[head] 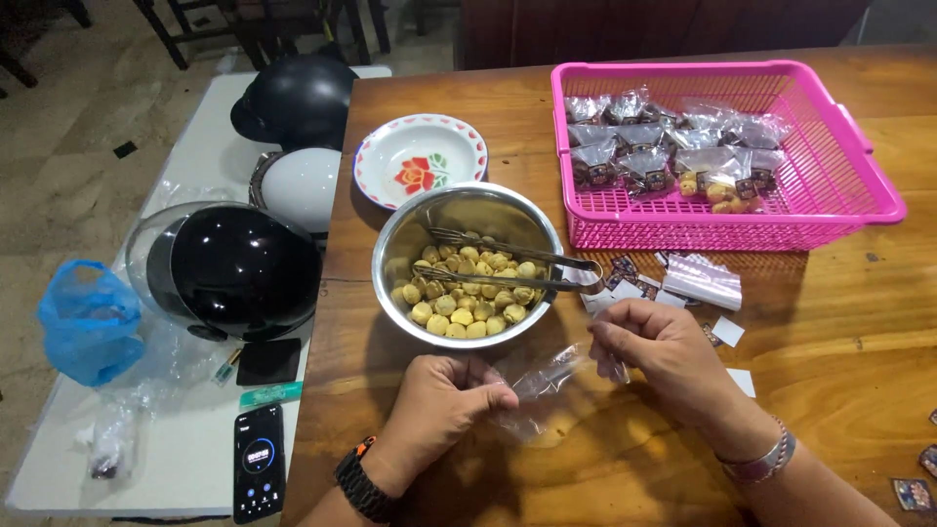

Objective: Manually filling small plastic bags with a specific number of round snacks from a metal bowl on a wooden table.

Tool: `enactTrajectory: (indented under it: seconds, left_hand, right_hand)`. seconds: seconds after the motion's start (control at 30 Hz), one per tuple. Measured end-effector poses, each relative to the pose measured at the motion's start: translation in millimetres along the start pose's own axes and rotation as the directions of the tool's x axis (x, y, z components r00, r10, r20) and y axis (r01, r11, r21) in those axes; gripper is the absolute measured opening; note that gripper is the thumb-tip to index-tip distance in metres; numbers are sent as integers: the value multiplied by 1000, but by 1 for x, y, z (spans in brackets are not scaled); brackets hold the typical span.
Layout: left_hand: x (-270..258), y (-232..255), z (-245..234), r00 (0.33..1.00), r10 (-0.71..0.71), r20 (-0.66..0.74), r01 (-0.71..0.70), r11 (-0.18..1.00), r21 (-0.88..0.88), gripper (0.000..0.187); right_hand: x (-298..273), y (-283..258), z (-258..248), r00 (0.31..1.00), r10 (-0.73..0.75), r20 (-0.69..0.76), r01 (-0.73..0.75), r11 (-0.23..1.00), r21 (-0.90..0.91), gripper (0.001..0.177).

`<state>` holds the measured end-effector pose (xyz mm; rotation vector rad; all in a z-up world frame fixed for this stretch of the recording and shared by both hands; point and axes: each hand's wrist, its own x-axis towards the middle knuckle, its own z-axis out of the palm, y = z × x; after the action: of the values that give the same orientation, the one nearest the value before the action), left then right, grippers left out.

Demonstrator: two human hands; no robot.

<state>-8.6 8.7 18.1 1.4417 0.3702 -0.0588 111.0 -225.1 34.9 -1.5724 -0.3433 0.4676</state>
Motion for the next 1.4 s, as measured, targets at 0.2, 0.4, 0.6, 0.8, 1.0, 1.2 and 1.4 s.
enactTrajectory:
  seconds: [0.2,0.4,0.6,0.8,1.0,1.2,1.4]
  left_hand:
    - [-9,-15,13,906,418,-64,-381,872,306,36]
    - [-13,-22,22,848,526,-67,-443,773,454,45]
    - [-14,-30,23,834,550,39,-518,758,398,55]
    - [-18,-23,23,810,580,82,-547,699,460,51]
    - [-20,-16,22,829,558,30,-458,647,609,33]
    - [-15,-28,27,619,755,214,-571,246,783,11]
    - [-6,-35,17,688,724,54,-505,423,752,12]
  right_hand:
    - [-31,-4,24,710,-704,16,510,499,-701,19]
    - [-47,29,51,845,-395,360,533,663,-525,38]
    - [-40,28,53,956,-233,176,292,807,-514,22]
    - [-39,26,52,891,-378,250,453,762,-462,6]
    - [-36,22,46,938,-319,133,342,800,-493,7]
    - [-33,23,46,943,-311,121,329,807,-490,9]
    - [-37,25,46,884,-409,227,467,737,-489,5]
